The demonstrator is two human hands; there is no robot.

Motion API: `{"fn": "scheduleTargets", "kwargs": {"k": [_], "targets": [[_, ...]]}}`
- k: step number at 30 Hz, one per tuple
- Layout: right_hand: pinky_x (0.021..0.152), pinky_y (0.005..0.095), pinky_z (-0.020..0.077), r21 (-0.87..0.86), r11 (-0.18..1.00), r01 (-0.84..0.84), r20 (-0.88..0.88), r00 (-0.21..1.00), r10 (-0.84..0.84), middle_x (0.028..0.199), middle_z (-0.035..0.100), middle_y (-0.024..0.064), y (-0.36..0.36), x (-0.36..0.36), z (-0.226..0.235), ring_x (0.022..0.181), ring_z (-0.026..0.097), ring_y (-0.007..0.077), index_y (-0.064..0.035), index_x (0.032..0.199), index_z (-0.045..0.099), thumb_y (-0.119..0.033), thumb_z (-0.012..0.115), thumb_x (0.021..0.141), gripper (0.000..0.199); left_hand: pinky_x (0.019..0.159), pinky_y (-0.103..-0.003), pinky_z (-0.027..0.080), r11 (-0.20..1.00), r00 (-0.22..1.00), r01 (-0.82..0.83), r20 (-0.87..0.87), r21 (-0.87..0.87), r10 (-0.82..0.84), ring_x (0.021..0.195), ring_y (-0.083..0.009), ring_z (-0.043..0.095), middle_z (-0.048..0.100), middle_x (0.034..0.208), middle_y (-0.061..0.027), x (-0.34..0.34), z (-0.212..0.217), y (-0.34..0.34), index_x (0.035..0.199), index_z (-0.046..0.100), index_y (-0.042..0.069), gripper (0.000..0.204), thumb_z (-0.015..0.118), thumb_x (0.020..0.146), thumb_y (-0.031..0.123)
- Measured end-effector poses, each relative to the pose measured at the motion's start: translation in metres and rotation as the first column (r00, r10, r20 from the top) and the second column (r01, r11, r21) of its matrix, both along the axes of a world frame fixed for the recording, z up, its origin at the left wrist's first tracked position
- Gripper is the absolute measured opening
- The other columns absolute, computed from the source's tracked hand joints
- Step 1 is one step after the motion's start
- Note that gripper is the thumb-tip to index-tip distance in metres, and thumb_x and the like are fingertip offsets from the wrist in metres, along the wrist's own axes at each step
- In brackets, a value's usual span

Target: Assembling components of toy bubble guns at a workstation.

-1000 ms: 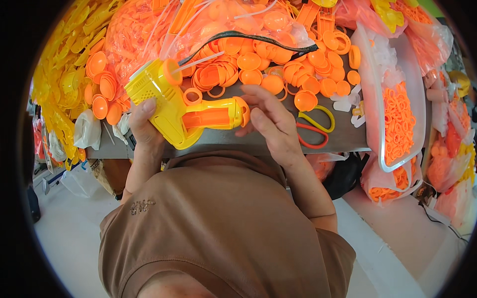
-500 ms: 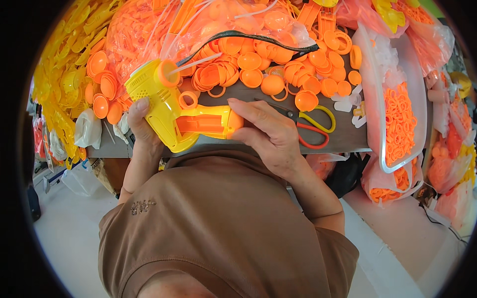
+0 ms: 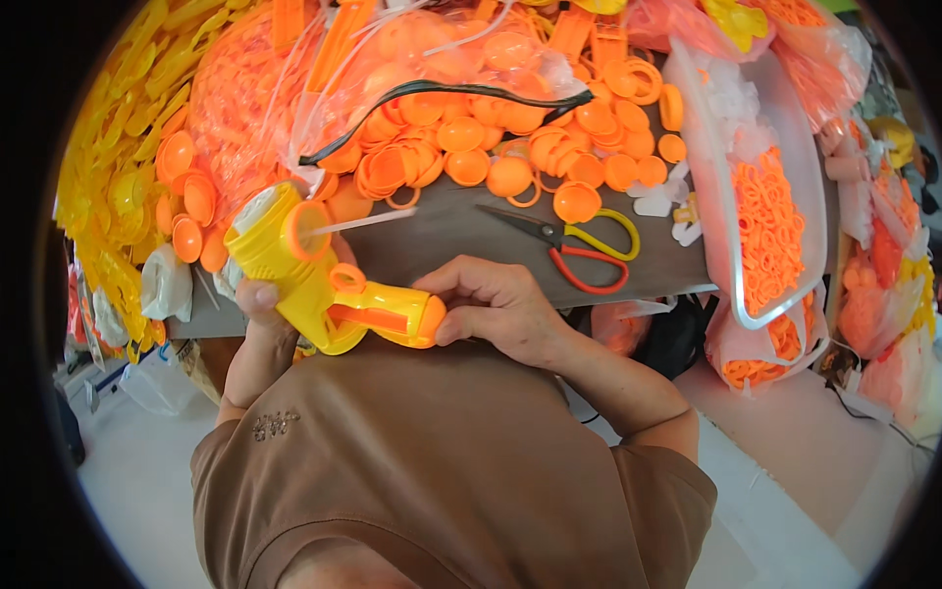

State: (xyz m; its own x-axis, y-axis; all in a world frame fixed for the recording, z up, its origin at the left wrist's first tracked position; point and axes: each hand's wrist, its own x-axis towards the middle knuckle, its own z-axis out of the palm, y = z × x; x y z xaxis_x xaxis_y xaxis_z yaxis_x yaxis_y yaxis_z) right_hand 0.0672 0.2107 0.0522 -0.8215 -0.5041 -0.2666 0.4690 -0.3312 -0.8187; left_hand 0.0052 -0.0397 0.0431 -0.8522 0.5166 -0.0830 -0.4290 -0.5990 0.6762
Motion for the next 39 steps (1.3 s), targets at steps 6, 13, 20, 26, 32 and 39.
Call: {"fn": "scheduleTargets", "kwargs": {"k": [6, 13, 20, 26, 32, 39], "targets": [[0.086, 0.0296, 0.047, -0.025, 1.0, -0.007, 0.048, 0.999, 0.008, 0.109, 0.06, 0.0139, -0.003, 0.006, -0.007, 0.098, 0.059, 0.0168, 0.0082, 0.113, 0.052, -0.006, 0.069, 0.077, 0.043, 0.066, -0.038, 0.054, 0.993, 0.999, 0.014, 0.034, -0.118, -0.01, 0.08, -0.0309, 0.061, 0.056, 0.096, -0.02, 0.0, -0.004, -0.001, 0.126, 0.037, -0.001, 0.083, 0.068, 0.056, 0.028], [0.085, 0.0289, 0.0477, 0.01, 0.999, -0.036, 0.075, 0.997, 0.035, 0.107, 0.061, 0.0147, 0.0, 0.005, 0.0, 0.097, 0.059, 0.0166, 0.0083, 0.112, 0.053, -0.005, 0.071, 0.074, 0.044, 0.06, -0.036, 0.053, 0.982, 0.993, -0.062, 0.086, -0.178, 0.078, 0.077, -0.0286, 0.06, 0.054, 0.103, -0.0165, 0.008, -0.007, 0.003, 0.13, 0.034, 0.003, 0.09, 0.069, 0.052, 0.034], [0.085, 0.0301, 0.0477, 0.021, 0.998, -0.06, 0.07, 0.996, 0.058, 0.106, 0.062, 0.0138, -0.004, 0.001, -0.002, 0.097, 0.059, 0.0176, 0.0078, 0.112, 0.054, -0.005, 0.071, 0.074, 0.043, 0.065, -0.038, 0.053, 0.998, 0.993, -0.042, 0.111, -0.04, 0.046, 0.078, -0.0298, 0.061, 0.056, 0.102, -0.0178, 0.012, -0.017, -0.003, 0.123, 0.039, -0.001, 0.081, 0.067, 0.054, 0.032], [0.083, 0.0291, 0.0515, 0.045, 0.999, 0.006, 0.033, 0.999, -0.008, 0.109, 0.058, 0.0123, -0.005, -0.012, 0.008, 0.095, 0.06, 0.0172, 0.0053, 0.124, 0.046, 0.001, 0.053, 0.087, 0.038, 0.07, -0.041, 0.053, 0.971, 0.979, -0.206, -0.027, -0.12, 0.204, 0.08, -0.0316, 0.061, 0.057, 0.097, -0.0203, 0.0, 0.002, 0.008, 0.12, 0.041, -0.003, 0.076, 0.066, 0.056, 0.03], [0.071, 0.0268, 0.0513, 0.391, 0.916, 0.092, -0.186, 0.982, -0.02, 0.098, 0.061, 0.0099, 0.013, -0.025, -0.012, 0.08, 0.063, 0.0158, 0.0009, 0.127, 0.045, -0.005, 0.047, 0.091, 0.037, 0.076, -0.041, 0.054, 0.875, 0.928, -0.371, -0.155, -0.311, 0.338, 0.086, -0.029, 0.062, 0.057, 0.102, -0.0169, 0.002, -0.006, 0.007, 0.124, 0.04, -0.003, 0.08, 0.073, 0.056, 0.022], [0.067, 0.0347, 0.0502, 0.427, -0.224, 0.876, -0.791, 0.481, 0.377, 0.09, 0.063, 0.0184, 0.15, -0.129, -0.013, 0.076, 0.063, 0.027, 0.0006, 0.11, 0.057, -0.004, 0.053, 0.081, 0.029, 0.078, -0.035, 0.051, 0.89, 0.961, -0.256, -0.201, -0.377, 0.191, 0.086, -0.023, 0.061, 0.056, 0.101, -0.0137, -0.004, 0.012, 0.026, 0.12, 0.041, -0.005, 0.079, 0.075, 0.053, 0.02]]}}
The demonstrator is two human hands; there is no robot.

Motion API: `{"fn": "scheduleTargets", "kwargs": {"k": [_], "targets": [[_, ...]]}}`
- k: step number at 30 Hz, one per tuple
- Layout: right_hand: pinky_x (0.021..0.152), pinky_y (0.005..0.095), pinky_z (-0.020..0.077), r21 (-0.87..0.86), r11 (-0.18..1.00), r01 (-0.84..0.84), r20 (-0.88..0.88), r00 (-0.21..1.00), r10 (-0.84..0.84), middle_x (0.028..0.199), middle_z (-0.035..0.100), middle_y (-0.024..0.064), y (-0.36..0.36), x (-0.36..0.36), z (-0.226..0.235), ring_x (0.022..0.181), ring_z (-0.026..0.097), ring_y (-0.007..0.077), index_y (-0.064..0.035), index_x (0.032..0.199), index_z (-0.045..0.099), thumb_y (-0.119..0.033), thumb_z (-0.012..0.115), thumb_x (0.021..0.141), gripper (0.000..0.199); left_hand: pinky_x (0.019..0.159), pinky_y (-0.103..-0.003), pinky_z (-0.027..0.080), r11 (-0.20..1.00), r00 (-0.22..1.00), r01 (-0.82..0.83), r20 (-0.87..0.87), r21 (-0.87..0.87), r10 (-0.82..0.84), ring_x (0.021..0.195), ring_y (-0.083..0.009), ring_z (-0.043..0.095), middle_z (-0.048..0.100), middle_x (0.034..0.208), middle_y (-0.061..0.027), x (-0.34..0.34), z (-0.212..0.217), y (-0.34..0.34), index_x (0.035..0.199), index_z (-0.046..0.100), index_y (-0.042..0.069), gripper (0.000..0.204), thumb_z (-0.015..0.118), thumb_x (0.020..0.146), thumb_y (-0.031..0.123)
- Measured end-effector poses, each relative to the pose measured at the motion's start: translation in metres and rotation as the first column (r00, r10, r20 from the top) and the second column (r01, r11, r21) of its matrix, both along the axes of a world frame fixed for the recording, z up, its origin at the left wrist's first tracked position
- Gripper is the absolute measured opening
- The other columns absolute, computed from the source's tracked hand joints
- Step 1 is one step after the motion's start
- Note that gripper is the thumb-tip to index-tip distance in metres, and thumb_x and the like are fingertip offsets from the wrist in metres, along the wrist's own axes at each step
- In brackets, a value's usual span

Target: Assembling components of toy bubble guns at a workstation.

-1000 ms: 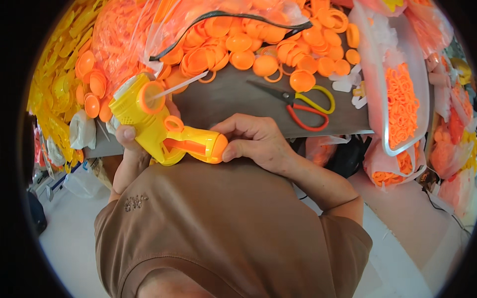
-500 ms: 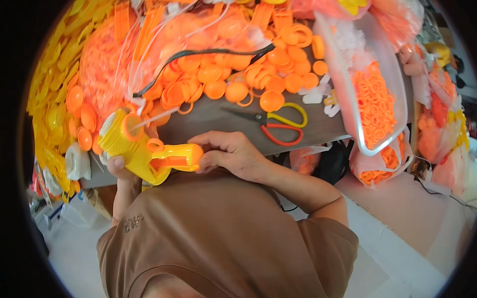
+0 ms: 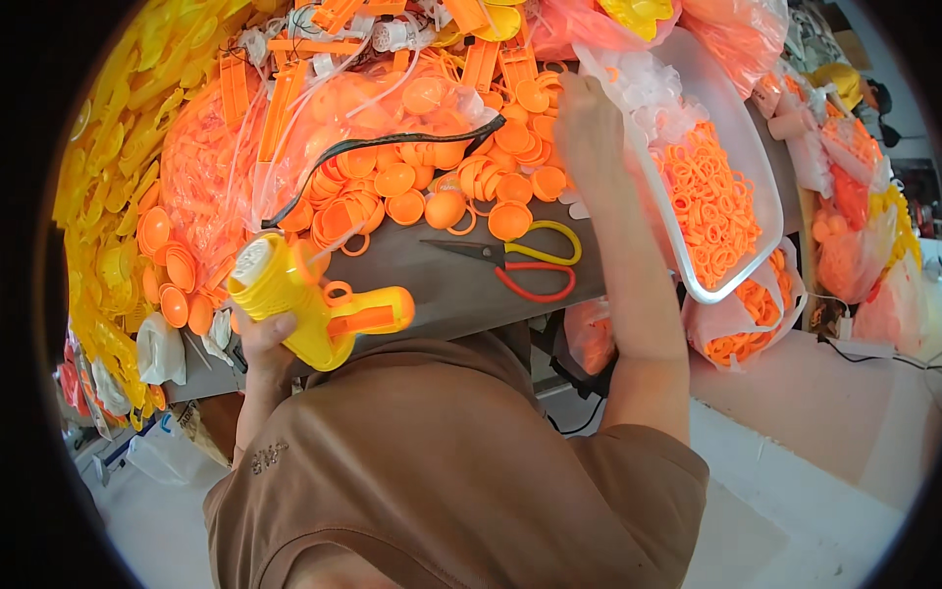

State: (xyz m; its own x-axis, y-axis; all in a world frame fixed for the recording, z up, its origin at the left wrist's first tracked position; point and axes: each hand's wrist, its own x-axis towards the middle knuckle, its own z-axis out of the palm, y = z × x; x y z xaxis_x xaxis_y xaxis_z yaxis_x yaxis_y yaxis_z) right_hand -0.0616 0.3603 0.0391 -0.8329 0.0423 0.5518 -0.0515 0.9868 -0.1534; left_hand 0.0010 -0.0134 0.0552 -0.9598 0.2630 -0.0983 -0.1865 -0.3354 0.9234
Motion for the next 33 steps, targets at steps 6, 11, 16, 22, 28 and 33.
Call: {"fn": "scheduleTargets", "kwargs": {"k": [6, 11, 16, 22, 28, 33], "targets": [[0.07, 0.0414, 0.0491, 0.36, 0.932, -0.039, 0.344, 0.934, -0.094, 0.085, 0.06, 0.0222, 0.017, -0.05, -0.018, 0.08, 0.061, 0.0335, 0.0021, 0.091, 0.056, 0.002, 0.051, 0.073, 0.018, 0.08, -0.03, 0.045, 0.983, 0.994, 0.057, -0.084, -0.177, -0.072, 0.088, -0.0169, 0.056, 0.057, 0.099, -0.0087, -0.001, 0.004, 0.011, 0.117, 0.045, -0.003, 0.08, 0.077, 0.048, 0.021], [0.068, 0.0421, 0.0491, 0.466, 0.88, -0.092, 0.269, 0.962, -0.042, 0.083, 0.061, 0.0207, 0.011, -0.051, -0.008, 0.079, 0.061, 0.035, -0.0001, 0.084, 0.054, -0.002, 0.05, 0.075, 0.01, 0.083, -0.03, 0.044, 0.984, 0.994, 0.066, -0.08, -0.166, -0.08, 0.09, -0.0164, 0.056, 0.057, 0.101, -0.0086, -0.005, 0.004, 0.009, 0.116, 0.046, -0.003, 0.08, 0.08, 0.048, 0.022], [0.067, 0.0436, 0.0483, 0.473, 0.877, 0.082, 0.25, 0.942, -0.223, 0.077, 0.061, 0.0204, -0.001, -0.035, 0.03, 0.075, 0.061, 0.0365, 0.0014, 0.085, 0.054, -0.005, 0.049, 0.077, 0.012, 0.086, -0.031, 0.044, 0.98, 0.982, 0.141, -0.106, -0.143, -0.157, 0.094, -0.0152, 0.056, 0.058, 0.104, -0.0074, -0.01, 0.002, 0.012, 0.117, 0.048, -0.002, 0.078, 0.084, 0.051, 0.021], [0.069, 0.044, 0.0471, 0.174, 0.984, 0.033, 0.334, 0.938, -0.091, 0.079, 0.062, 0.0237, 0.001, -0.019, 0.028, 0.081, 0.061, 0.0366, 0.0011, 0.086, 0.062, -0.005, 0.05, 0.079, 0.015, 0.084, -0.031, 0.045, 0.985, 0.986, 0.142, -0.079, -0.1, -0.15, 0.094, -0.0163, 0.057, 0.058, 0.103, -0.008, -0.007, -0.003, 0.011, 0.117, 0.048, -0.002, 0.078, 0.083, 0.051, 0.019], [0.07, 0.0438, 0.0479, 0.165, 0.985, 0.044, 0.308, 0.947, -0.094, 0.09, 0.061, 0.0203, -0.003, 0.014, -0.008, 0.081, 0.06, 0.0372, 0.0027, 0.093, 0.061, -0.003, 0.048, 0.081, 0.018, 0.083, -0.031, 0.046, 0.987, 0.989, 0.146, 0.019, -0.067, -0.145, 0.092, -0.0175, 0.058, 0.058, 0.103, -0.0094, -0.009, -0.007, 0.008, 0.118, 0.047, -0.003, 0.077, 0.079, 0.051, 0.017], [0.069, 0.0464, 0.0474, -0.006, 0.994, 0.112, 0.131, 0.985, -0.11, 0.089, 0.06, 0.0219, 0.0, -0.004, -0.018, 0.083, 0.059, 0.0373, -0.0013, 0.105, 0.058, -0.004, 0.046, 0.082, 0.026, 0.084, -0.032, 0.046, 0.982, 0.984, 0.175, -0.014, -0.065, -0.176, 0.093, -0.018, 0.058, 0.058, 0.103, -0.0094, -0.009, -0.005, 0.014, 0.119, 0.045, -0.003, 0.079, 0.079, 0.051, 0.016]]}}
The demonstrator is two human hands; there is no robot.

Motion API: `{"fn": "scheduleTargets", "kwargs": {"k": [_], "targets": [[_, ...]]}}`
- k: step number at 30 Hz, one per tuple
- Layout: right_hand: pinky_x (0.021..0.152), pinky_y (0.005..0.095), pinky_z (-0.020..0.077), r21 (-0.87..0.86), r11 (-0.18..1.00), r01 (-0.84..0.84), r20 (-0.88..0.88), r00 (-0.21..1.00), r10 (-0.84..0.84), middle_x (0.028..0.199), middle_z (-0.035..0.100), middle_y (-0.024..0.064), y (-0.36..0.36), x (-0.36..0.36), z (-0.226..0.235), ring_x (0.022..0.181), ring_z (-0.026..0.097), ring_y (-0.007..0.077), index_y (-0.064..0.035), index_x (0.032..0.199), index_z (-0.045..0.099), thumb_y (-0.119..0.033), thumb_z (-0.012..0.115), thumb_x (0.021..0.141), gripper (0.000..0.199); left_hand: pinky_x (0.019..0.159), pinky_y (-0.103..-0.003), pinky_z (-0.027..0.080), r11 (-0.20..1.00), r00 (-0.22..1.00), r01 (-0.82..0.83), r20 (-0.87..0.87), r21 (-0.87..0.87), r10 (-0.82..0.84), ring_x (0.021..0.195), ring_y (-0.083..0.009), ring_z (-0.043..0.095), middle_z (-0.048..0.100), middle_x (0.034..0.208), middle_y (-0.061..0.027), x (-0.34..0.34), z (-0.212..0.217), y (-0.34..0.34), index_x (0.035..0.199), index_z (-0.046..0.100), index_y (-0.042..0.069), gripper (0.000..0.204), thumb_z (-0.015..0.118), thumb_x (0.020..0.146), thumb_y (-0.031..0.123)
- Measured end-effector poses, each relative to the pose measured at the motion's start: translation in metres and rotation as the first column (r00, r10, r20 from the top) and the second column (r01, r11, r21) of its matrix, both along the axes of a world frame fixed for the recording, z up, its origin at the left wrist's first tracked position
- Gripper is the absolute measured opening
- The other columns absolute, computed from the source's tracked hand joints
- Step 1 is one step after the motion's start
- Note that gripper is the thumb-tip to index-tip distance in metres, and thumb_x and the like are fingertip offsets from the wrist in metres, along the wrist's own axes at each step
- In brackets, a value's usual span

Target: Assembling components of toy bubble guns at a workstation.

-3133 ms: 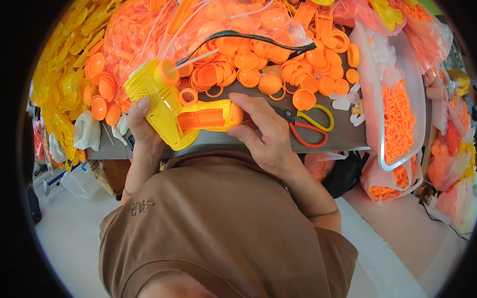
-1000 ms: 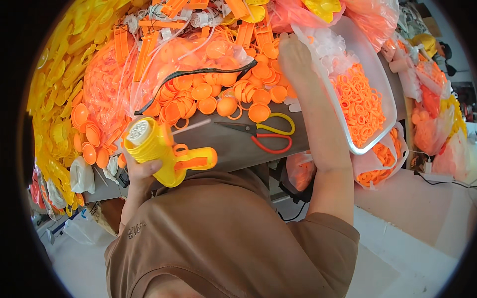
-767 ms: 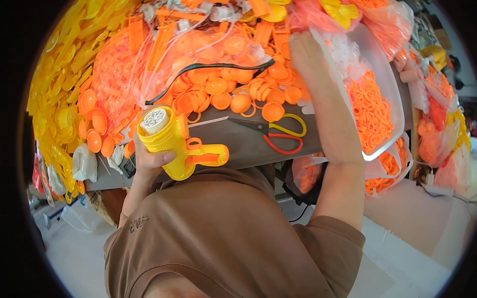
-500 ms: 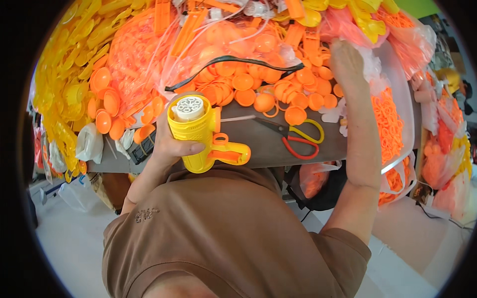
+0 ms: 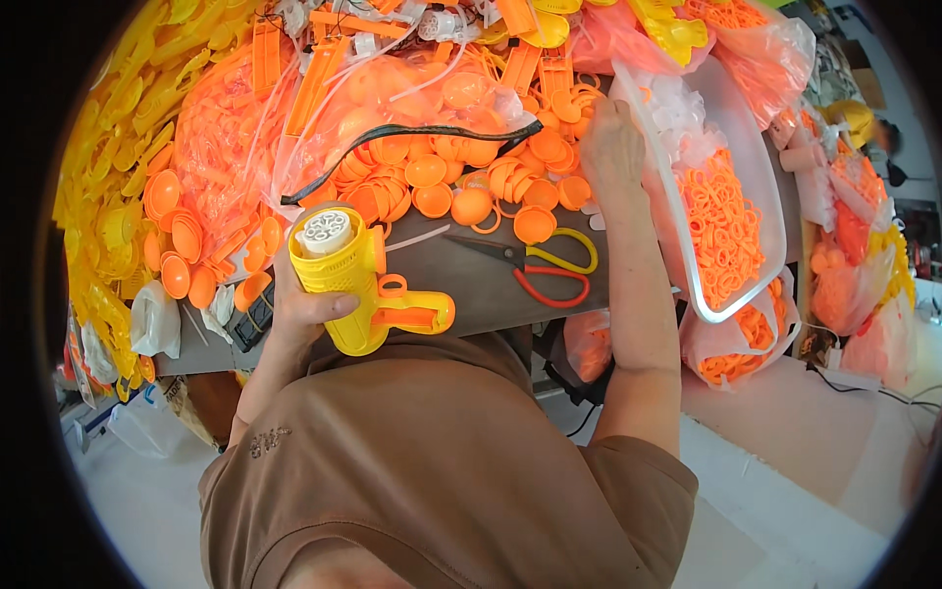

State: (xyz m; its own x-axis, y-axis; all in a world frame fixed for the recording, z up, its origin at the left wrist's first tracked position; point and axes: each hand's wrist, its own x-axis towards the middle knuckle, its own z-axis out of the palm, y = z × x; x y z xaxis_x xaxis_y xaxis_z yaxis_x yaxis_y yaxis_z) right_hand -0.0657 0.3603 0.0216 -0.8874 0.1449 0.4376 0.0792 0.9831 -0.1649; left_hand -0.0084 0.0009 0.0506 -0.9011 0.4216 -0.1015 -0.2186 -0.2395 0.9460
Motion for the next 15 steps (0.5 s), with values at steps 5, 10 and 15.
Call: {"fn": "scheduleTargets", "kwargs": {"k": [5, 10, 15], "targets": [[0.071, 0.0463, 0.0472, -0.037, 0.99, 0.134, 0.247, 0.961, -0.121, 0.087, 0.062, 0.0244, -0.006, -0.019, -0.002, 0.083, 0.06, 0.0386, -0.0054, 0.112, 0.057, -0.011, 0.045, 0.082, 0.032, 0.085, -0.032, 0.046, 1.0, 1.0, 0.006, -0.008, -0.023, -0.006, 0.094, -0.0178, 0.058, 0.058, 0.104, -0.0092, 0.001, 0.0, 0.001, 0.12, 0.045, -0.003, 0.081, 0.08, 0.051, 0.017], [0.074, 0.0447, 0.0471, -0.059, 0.995, 0.085, 0.164, 0.984, -0.075, 0.087, 0.063, 0.0232, -0.007, -0.018, 0.002, 0.083, 0.061, 0.0389, -0.0089, 0.114, 0.058, -0.012, 0.046, 0.081, 0.035, 0.086, -0.032, 0.045, 0.999, 1.0, -0.013, -0.005, -0.03, 0.013, 0.095, -0.0173, 0.058, 0.058, 0.104, -0.0091, 0.001, -0.001, -0.001, 0.119, 0.046, -0.003, 0.08, 0.081, 0.05, 0.018], [0.069, 0.037, 0.0476, -0.253, 0.956, 0.148, 0.051, 0.989, -0.139, 0.084, 0.064, 0.0169, -0.012, -0.009, 0.002, 0.076, 0.063, 0.0279, -0.0095, 0.108, 0.062, -0.014, 0.053, 0.081, 0.029, 0.086, -0.031, 0.045, 1.0, 1.0, 0.008, -0.009, -0.02, -0.008, 0.096, -0.0165, 0.057, 0.059, 0.104, -0.009, -0.002, 0.0, -0.001, 0.119, 0.046, -0.002, 0.079, 0.081, 0.051, 0.017]]}}
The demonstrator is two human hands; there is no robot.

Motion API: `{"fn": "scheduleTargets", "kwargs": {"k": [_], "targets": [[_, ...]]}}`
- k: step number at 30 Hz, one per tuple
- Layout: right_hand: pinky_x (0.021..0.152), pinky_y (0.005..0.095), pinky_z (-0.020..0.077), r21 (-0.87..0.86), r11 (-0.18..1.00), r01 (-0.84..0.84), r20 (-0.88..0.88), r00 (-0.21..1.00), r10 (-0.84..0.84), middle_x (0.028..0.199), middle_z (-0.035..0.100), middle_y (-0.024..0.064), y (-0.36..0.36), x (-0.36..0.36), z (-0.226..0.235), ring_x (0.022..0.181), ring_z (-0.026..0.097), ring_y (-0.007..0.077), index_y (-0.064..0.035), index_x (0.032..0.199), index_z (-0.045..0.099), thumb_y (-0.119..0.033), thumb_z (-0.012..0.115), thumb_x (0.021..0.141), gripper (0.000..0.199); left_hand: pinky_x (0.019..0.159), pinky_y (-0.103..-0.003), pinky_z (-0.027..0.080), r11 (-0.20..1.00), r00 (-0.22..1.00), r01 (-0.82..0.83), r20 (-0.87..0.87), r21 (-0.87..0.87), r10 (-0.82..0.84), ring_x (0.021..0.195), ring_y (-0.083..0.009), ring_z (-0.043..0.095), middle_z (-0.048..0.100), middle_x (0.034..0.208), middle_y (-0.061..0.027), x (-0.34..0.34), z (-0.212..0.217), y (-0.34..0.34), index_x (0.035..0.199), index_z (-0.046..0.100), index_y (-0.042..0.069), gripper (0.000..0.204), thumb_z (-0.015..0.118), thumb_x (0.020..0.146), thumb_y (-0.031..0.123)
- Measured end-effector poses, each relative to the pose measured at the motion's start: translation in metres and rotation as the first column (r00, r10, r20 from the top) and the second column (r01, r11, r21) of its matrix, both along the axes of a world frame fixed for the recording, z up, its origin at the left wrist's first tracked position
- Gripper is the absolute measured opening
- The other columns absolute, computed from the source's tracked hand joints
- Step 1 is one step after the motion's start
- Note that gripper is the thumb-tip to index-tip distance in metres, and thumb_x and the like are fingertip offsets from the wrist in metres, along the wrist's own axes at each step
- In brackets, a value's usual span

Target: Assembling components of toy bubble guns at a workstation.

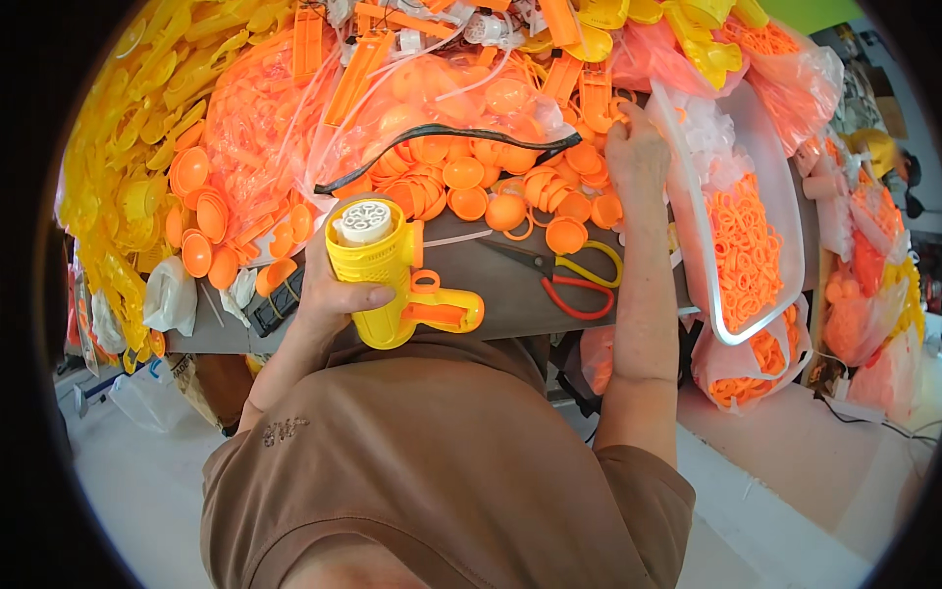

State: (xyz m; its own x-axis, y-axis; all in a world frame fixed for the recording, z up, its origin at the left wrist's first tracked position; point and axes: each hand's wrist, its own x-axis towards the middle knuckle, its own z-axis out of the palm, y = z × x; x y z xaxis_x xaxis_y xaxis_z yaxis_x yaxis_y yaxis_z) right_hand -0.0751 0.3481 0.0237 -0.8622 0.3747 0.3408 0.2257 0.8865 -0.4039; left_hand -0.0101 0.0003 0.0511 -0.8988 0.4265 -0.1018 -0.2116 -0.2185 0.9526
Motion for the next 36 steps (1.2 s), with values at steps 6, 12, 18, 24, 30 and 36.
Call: {"fn": "scheduleTargets", "kwargs": {"k": [6, 12, 18, 24, 30, 36], "targets": [[0.063, 0.0213, 0.0431, -0.345, 0.929, -0.133, -0.313, 0.949, 0.019, 0.085, 0.061, 0.0022, -0.045, 0.032, 0.033, 0.073, 0.055, 0.0074, -0.005, 0.108, 0.061, -0.003, 0.06, 0.08, 0.028, 0.086, -0.031, 0.045, 0.998, 0.998, 0.044, -0.032, -0.039, -0.046, 0.097, -0.0163, 0.057, 0.059, 0.105, -0.0089, -0.004, 0.008, 0.006, 0.12, 0.045, -0.001, 0.08, 0.083, 0.052, 0.019], [0.06, 0.0197, 0.0402, -0.677, 0.464, -0.571, -0.217, 0.757, 0.616, 0.084, 0.061, 0.0052, -0.123, 0.052, 0.088, 0.069, 0.051, 0.0065, 0.0038, 0.112, 0.056, -0.001, 0.062, 0.079, 0.034, 0.084, -0.031, 0.047, 0.988, 0.988, 0.15, -0.021, -0.032, -0.151, 0.092, -0.0157, 0.058, 0.06, 0.1, -0.0076, -0.005, 0.005, 0.017, 0.116, 0.049, 0.002, 0.073, 0.083, 0.054, 0.02], [0.059, 0.0193, 0.0369, -0.705, 0.219, -0.674, -0.201, 0.487, 0.85, 0.081, 0.059, 0.0029, -0.139, 0.052, 0.092, 0.066, 0.048, 0.0062, 0.0023, 0.104, 0.062, -0.005, 0.063, 0.077, 0.027, 0.082, -0.032, 0.047, 0.963, 0.958, 0.265, -0.101, -0.055, -0.27, 0.092, -0.0172, 0.059, 0.06, 0.1, -0.0083, -0.003, 0.01, 0.016, 0.115, 0.051, 0.002, 0.071, 0.083, 0.055, 0.02], [0.06, 0.0209, 0.0362, -0.671, 0.155, -0.725, -0.334, 0.482, 0.81, 0.078, 0.056, 0.0018, -0.143, 0.051, 0.079, 0.065, 0.045, 0.0074, 0.002, 0.101, 0.064, -0.009, 0.065, 0.077, 0.027, 0.085, -0.032, 0.046, 0.964, 0.973, 0.229, 0.023, -0.137, -0.228, 0.096, -0.0187, 0.058, 0.059, 0.103, -0.0093, -0.004, 0.009, 0.013, 0.116, 0.05, 0.001, 0.074, 0.083, 0.053, 0.021], [0.06, 0.0217, 0.0379, -0.757, 0.121, -0.643, -0.277, 0.482, 0.831, 0.078, 0.055, 0.0018, -0.141, 0.045, 0.086, 0.065, 0.046, 0.0081, 0.0019, 0.103, 0.064, -0.015, 0.066, 0.079, 0.029, 0.088, -0.034, 0.044, 0.984, 0.983, 0.179, -0.037, 0.003, -0.179, 0.1, -0.0189, 0.056, 0.056, 0.109, -0.0105, -0.006, 0.008, 0.013, 0.124, 0.041, 0.002, 0.085, 0.082, 0.053, 0.02], [0.082, 0.0303, 0.0412, -0.631, 0.015, -0.775, -0.379, 0.326, 0.866, 0.105, 0.055, 0.0101, -0.129, 0.016, 0.068, 0.098, 0.052, 0.0165, 0.0018, 0.117, 0.056, -0.026, 0.068, 0.079, 0.049, 0.086, -0.034, 0.047, 0.935, 0.945, 0.255, 0.139, 0.247, -0.295, 0.098, -0.0204, 0.058, 0.057, 0.107, -0.0102, -0.009, 0.019, 0.009, 0.122, 0.044, 0.001, 0.076, 0.079, 0.055, 0.014]]}}
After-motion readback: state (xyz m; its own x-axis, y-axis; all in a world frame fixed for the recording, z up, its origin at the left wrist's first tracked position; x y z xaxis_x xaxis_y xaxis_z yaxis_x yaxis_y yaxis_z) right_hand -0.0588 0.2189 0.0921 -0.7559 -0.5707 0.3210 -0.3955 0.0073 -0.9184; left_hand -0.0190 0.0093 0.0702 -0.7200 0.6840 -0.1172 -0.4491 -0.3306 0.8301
